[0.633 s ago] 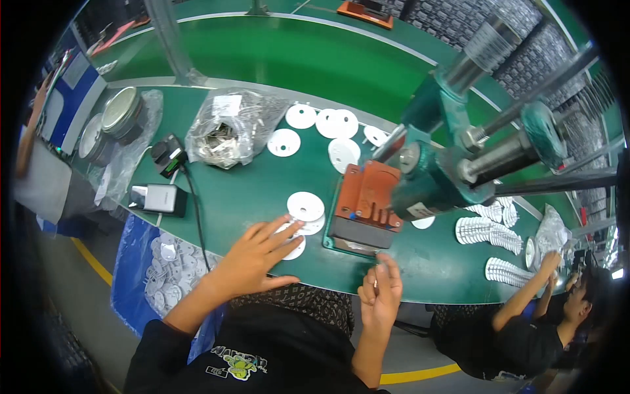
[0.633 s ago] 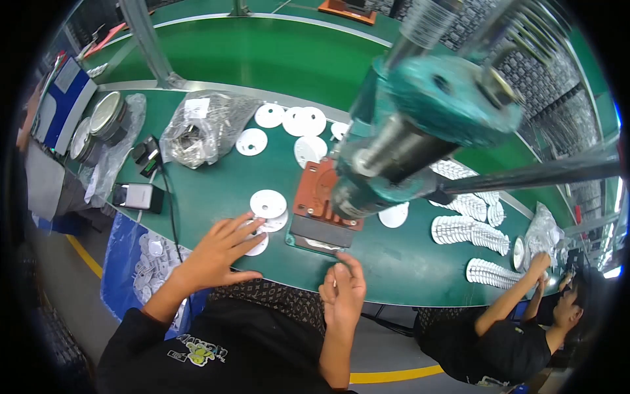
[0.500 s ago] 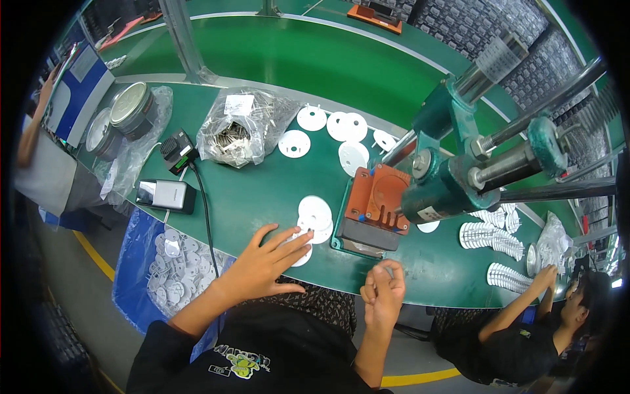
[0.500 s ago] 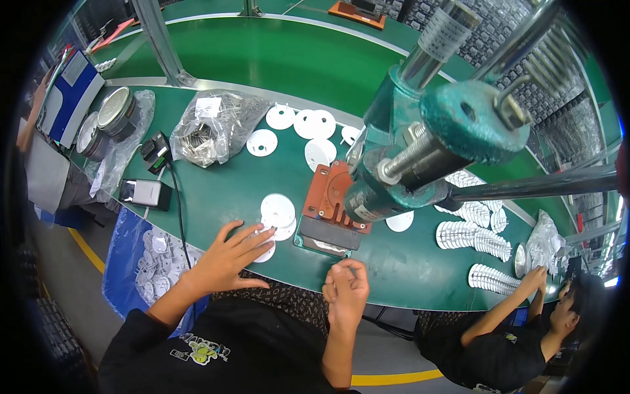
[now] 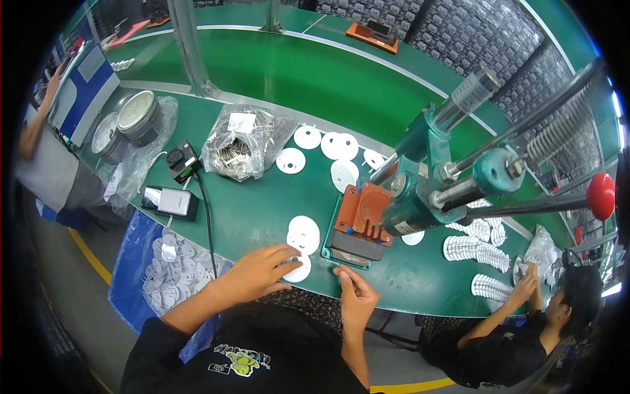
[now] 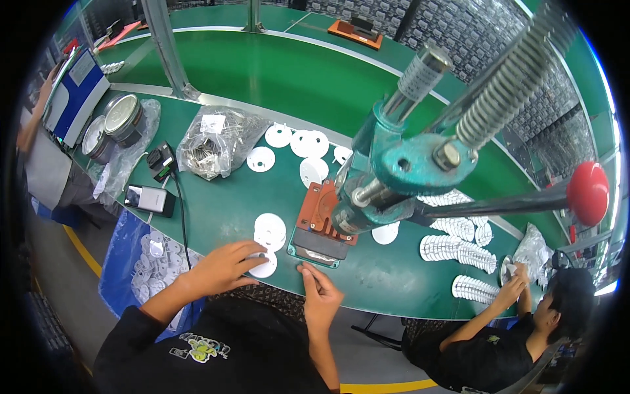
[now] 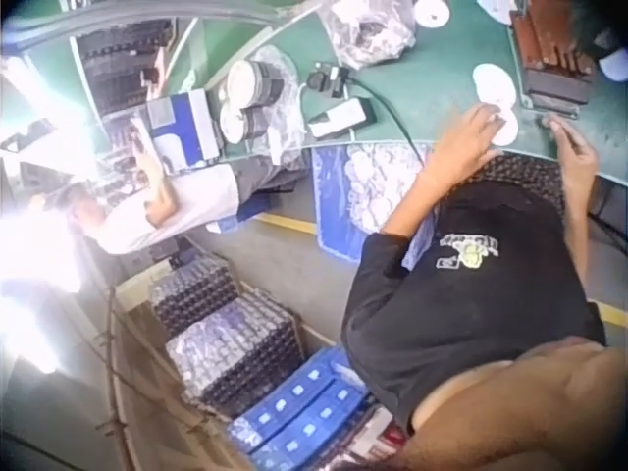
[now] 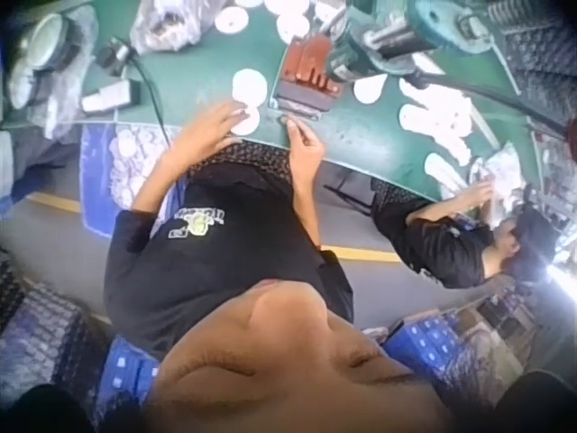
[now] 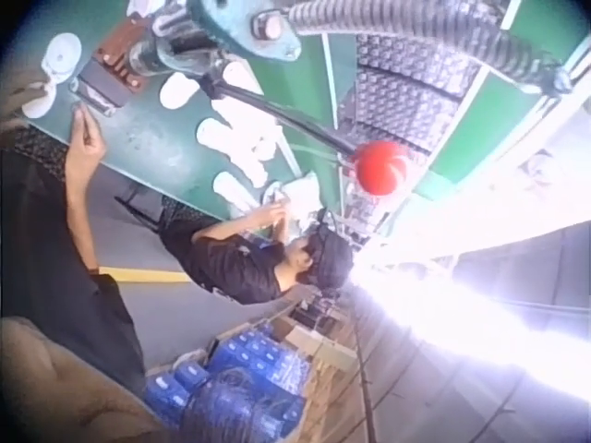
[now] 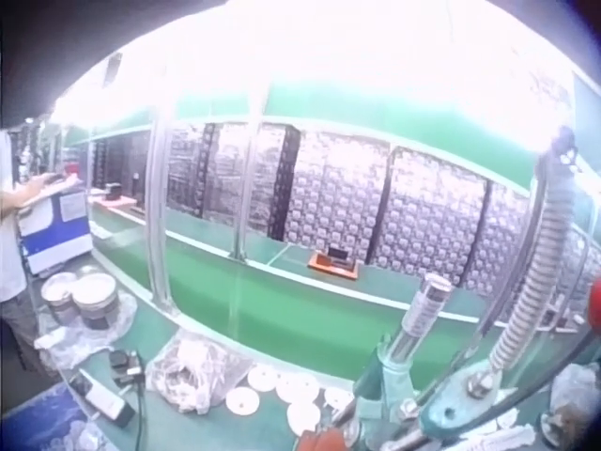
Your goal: The person assembles components by inserting small pins into circular plastic bases, placing them into a manual press machine, pressing down the lever, and stacking the completed pieces on the table.
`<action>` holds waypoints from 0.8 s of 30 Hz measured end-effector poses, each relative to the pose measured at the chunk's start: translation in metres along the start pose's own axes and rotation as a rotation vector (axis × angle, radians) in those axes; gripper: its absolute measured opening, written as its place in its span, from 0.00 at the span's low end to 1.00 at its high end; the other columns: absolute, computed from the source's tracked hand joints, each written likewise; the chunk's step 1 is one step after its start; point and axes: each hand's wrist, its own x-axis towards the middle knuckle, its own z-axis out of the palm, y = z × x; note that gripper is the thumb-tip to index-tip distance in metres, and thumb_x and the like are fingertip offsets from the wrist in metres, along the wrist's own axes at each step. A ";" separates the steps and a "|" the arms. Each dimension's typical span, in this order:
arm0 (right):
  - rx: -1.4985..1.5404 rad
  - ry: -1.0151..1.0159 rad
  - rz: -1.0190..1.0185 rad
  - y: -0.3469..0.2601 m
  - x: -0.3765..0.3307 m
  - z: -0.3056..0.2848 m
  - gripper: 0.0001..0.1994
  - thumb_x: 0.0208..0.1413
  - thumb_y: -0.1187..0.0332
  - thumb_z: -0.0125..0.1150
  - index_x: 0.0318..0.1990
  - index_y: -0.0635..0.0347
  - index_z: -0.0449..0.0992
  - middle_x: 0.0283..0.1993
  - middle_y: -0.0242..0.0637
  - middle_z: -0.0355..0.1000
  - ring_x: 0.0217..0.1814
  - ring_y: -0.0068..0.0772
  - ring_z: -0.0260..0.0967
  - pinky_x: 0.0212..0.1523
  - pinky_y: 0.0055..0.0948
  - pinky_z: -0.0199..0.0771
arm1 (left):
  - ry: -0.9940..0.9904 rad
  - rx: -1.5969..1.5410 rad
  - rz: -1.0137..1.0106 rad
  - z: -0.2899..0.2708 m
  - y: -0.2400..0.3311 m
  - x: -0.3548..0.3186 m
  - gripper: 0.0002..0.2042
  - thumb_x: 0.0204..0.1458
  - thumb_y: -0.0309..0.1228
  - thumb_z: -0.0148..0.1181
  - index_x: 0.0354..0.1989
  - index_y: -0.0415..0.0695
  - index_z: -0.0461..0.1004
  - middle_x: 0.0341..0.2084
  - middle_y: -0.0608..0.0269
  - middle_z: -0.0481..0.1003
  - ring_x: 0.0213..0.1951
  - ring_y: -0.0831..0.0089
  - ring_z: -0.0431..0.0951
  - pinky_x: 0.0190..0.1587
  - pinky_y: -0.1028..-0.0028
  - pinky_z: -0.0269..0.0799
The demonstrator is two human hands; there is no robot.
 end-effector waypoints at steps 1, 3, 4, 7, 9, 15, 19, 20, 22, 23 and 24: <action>-0.025 0.009 -0.067 0.007 0.000 0.000 0.10 0.57 0.75 0.62 0.44 0.69 0.79 0.34 0.34 0.77 0.23 0.10 0.59 0.22 0.11 0.54 | 0.016 0.040 0.028 0.006 0.000 -0.007 0.25 0.44 0.35 0.68 0.52 0.43 0.70 0.53 0.56 0.68 0.56 0.57 0.68 0.55 0.61 0.67; -0.063 0.011 -0.149 0.011 0.001 -0.002 0.09 0.56 0.76 0.62 0.43 0.68 0.80 0.36 0.32 0.76 0.25 0.08 0.56 0.24 0.11 0.52 | 0.060 0.086 0.071 0.008 0.004 -0.012 0.21 0.46 0.31 0.65 0.50 0.42 0.71 0.54 0.56 0.68 0.56 0.57 0.69 0.53 0.61 0.68; -0.066 0.006 -0.145 0.010 0.000 -0.001 0.09 0.56 0.76 0.62 0.43 0.68 0.80 0.36 0.32 0.76 0.25 0.08 0.56 0.24 0.11 0.52 | 0.061 0.082 0.064 0.007 0.005 -0.011 0.21 0.46 0.31 0.65 0.50 0.42 0.71 0.54 0.56 0.68 0.56 0.57 0.69 0.53 0.61 0.68; -0.083 0.016 -0.141 0.010 -0.001 0.001 0.08 0.56 0.76 0.62 0.42 0.68 0.80 0.35 0.31 0.75 0.24 0.08 0.55 0.24 0.12 0.52 | 0.201 -0.053 0.030 0.005 0.007 -0.007 0.13 0.48 0.31 0.65 0.42 0.42 0.75 0.52 0.57 0.69 0.53 0.58 0.70 0.49 0.62 0.69; -0.149 0.005 -0.170 0.010 -0.001 0.002 0.08 0.57 0.76 0.61 0.43 0.69 0.79 0.35 0.30 0.74 0.24 0.08 0.54 0.24 0.12 0.52 | 0.340 -0.145 -0.173 0.002 0.009 -0.003 0.07 0.51 0.30 0.63 0.34 0.40 0.77 0.48 0.56 0.71 0.46 0.60 0.73 0.45 0.66 0.70; -0.006 -0.088 -0.130 -0.012 -0.005 0.014 0.09 0.59 0.76 0.59 0.45 0.70 0.77 0.38 0.36 0.77 0.31 0.11 0.66 0.29 0.10 0.61 | 0.585 -0.690 -0.539 0.008 0.008 0.016 0.07 0.58 0.28 0.56 0.31 0.37 0.73 0.32 0.64 0.74 0.30 0.81 0.73 0.32 0.78 0.68; 0.106 -0.083 -0.111 -0.029 -0.023 0.026 0.10 0.57 0.77 0.60 0.46 0.71 0.76 0.39 0.43 0.79 0.29 0.12 0.67 0.28 0.12 0.64 | 0.497 -1.133 -0.615 0.011 0.022 0.019 0.08 0.61 0.31 0.54 0.33 0.39 0.69 0.24 0.68 0.75 0.23 0.87 0.73 0.23 0.83 0.67; 0.100 -0.083 -0.103 -0.027 -0.024 0.027 0.10 0.57 0.77 0.60 0.46 0.71 0.76 0.39 0.43 0.79 0.29 0.12 0.67 0.28 0.12 0.64 | 0.441 -1.189 -0.613 0.008 0.027 0.020 0.08 0.61 0.31 0.54 0.33 0.39 0.68 0.24 0.66 0.75 0.23 0.86 0.73 0.22 0.83 0.67; -0.093 -0.018 -0.291 -0.022 -0.024 0.028 0.09 0.58 0.78 0.59 0.46 0.71 0.75 0.37 0.46 0.79 0.32 0.19 0.73 0.30 0.14 0.68 | 0.418 -1.167 -0.604 0.007 0.030 0.021 0.07 0.61 0.29 0.54 0.32 0.40 0.68 0.25 0.68 0.74 0.25 0.88 0.72 0.25 0.84 0.66; -0.093 -0.019 -0.288 -0.019 -0.023 0.026 0.09 0.58 0.78 0.59 0.46 0.71 0.75 0.37 0.46 0.79 0.32 0.19 0.73 0.30 0.14 0.68 | 0.396 -1.139 -0.587 0.007 0.030 0.021 0.06 0.61 0.27 0.53 0.32 0.41 0.67 0.27 0.70 0.73 0.27 0.89 0.70 0.27 0.85 0.65; -0.190 -0.028 -0.356 -0.016 -0.022 0.023 0.09 0.58 0.79 0.59 0.46 0.71 0.75 0.37 0.45 0.79 0.32 0.19 0.73 0.29 0.13 0.66 | 0.396 -1.139 -0.590 0.008 0.029 0.022 0.06 0.61 0.27 0.53 0.32 0.41 0.67 0.27 0.70 0.73 0.27 0.89 0.70 0.27 0.85 0.65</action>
